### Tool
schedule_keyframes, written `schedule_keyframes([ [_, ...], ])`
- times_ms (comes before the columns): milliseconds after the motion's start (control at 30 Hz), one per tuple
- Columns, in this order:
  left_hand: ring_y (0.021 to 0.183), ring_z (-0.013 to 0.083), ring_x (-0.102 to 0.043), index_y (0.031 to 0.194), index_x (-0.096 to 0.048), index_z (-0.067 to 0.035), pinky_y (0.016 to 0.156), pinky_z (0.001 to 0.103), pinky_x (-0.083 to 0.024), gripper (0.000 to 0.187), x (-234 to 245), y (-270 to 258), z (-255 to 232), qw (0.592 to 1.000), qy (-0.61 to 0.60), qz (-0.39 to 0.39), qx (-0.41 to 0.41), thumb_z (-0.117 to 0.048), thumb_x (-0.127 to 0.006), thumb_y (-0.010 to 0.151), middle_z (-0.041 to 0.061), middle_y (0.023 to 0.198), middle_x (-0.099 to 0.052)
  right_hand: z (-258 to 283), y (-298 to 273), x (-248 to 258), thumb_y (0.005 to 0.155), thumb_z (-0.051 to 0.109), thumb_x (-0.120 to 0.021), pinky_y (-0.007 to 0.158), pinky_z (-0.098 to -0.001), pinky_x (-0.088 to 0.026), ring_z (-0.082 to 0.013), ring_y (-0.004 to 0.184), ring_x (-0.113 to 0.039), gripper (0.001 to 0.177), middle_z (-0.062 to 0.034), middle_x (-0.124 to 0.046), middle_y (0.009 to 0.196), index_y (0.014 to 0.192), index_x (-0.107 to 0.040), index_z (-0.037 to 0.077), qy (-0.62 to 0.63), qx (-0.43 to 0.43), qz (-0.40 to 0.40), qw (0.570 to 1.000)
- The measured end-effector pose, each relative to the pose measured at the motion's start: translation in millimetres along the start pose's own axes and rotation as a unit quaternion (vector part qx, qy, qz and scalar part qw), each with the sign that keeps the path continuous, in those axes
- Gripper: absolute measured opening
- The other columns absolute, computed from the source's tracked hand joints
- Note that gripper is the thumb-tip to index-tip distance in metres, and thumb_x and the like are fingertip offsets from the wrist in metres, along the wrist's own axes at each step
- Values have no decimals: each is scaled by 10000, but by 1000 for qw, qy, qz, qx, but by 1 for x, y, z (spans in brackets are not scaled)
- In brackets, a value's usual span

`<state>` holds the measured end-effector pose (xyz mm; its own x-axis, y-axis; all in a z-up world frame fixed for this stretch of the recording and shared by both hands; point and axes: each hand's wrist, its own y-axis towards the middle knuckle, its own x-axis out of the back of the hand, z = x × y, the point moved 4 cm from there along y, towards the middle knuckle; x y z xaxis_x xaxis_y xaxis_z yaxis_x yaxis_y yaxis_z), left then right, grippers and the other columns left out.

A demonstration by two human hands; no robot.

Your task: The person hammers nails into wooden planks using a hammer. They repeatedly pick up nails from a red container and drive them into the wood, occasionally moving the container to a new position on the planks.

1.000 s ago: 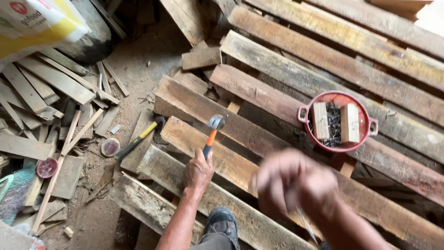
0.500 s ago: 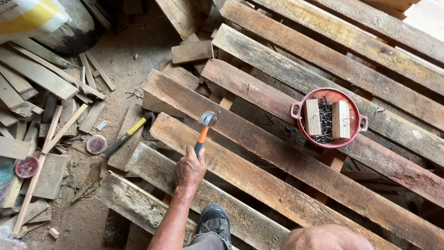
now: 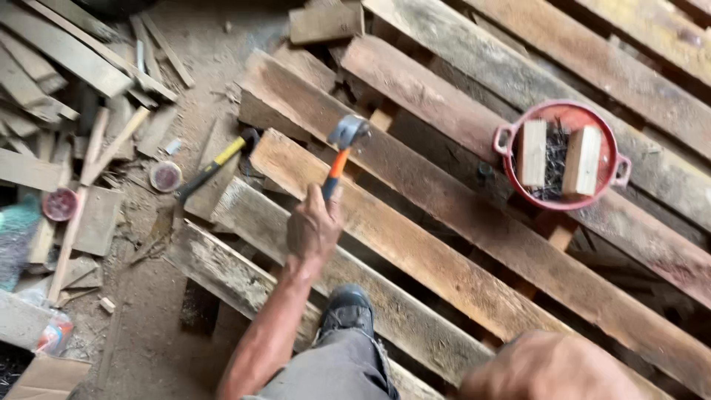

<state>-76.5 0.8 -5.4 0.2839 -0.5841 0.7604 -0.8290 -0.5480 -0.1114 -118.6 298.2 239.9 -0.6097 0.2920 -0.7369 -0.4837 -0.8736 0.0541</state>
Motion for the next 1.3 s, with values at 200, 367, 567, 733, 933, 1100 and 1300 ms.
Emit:
schedule_keyframes([
  [200, 437, 98, -519, 1176, -526, -45, 361, 269, -545, 199, 9, -4, -29, 959, -57, -195, -196, -244, -521, 1193, 3, 673, -509, 63, 126, 65, 1103, 21, -488, 411, -237, -284, -91, 535, -238, 140, -69, -484, 868, 1175, -589, 84, -36, 182, 26, 982],
  [367, 411, 98, -488, 1210, -501, -92, 317, 273, -445, 283, -31, 13, 32, 989, 68, 124, 48, -374, -482, 1220, -53, 641, -574, 32, 158, 169, 1000, 8, -602, 427, -208, -229, -48, 504, -337, 205, -79, -695, 930, 1141, -736, 71, -23, 100, -308, 946],
  [567, 398, 82, -434, 1183, -535, -95, 299, 265, -412, 329, -45, 0, 48, 994, 27, 94, 49, -416, -464, 1199, -88, 606, -493, -34, 173, 233, 940, 66, -704, 342, -193, -300, -10, 435, -442, 389, 22, -683, 847, 1324, -748, 22, -99, 28, -450, 887],
  [733, 409, 146, -497, 1112, -513, -128, 340, 329, -423, 315, -45, 6, 44, 991, 52, 96, 74, -431, -477, 1190, -47, 575, -520, -83, 211, 336, 1097, 149, -681, 308, -221, -285, -36, 363, -377, 176, -8, -800, 938, 1221, -797, 103, -221, 62, -451, 862],
  [933, 436, 189, -610, 1081, -474, -158, 371, 346, -492, 360, -44, 9, 49, 984, 73, 114, 114, -508, -483, 1165, 7, 591, -630, -93, 278, 387, 1026, 129, -810, 856, -249, -602, -129, 1008, -765, 146, -22, -832, 1122, 1164, -858, 142, -529, 104, -348, 767],
  [1100, 378, 79, -450, 1091, -557, -142, 285, 260, -438, 345, -45, 12, 64, 991, -3, 105, 80, -482, -533, 1139, -81, 576, -467, -105, 290, 407, 1020, 127, -819, 774, -268, -587, -124, 895, -774, 68, -32, -846, 1012, 1071, -864, 119, -597, 171, -292, 728],
  [1300, 347, 58, -423, 1058, -583, -119, 245, 234, -444, 351, -25, 44, 26, 997, -16, 76, 12, -452, -514, 1145, -109, 573, -439, -104, 291, 396, 1012, 96, -841, 731, -234, -582, -79, 852, -764, 63, -20, -851, 979, 1061, -867, 126, -606, 167, -253, 735],
])
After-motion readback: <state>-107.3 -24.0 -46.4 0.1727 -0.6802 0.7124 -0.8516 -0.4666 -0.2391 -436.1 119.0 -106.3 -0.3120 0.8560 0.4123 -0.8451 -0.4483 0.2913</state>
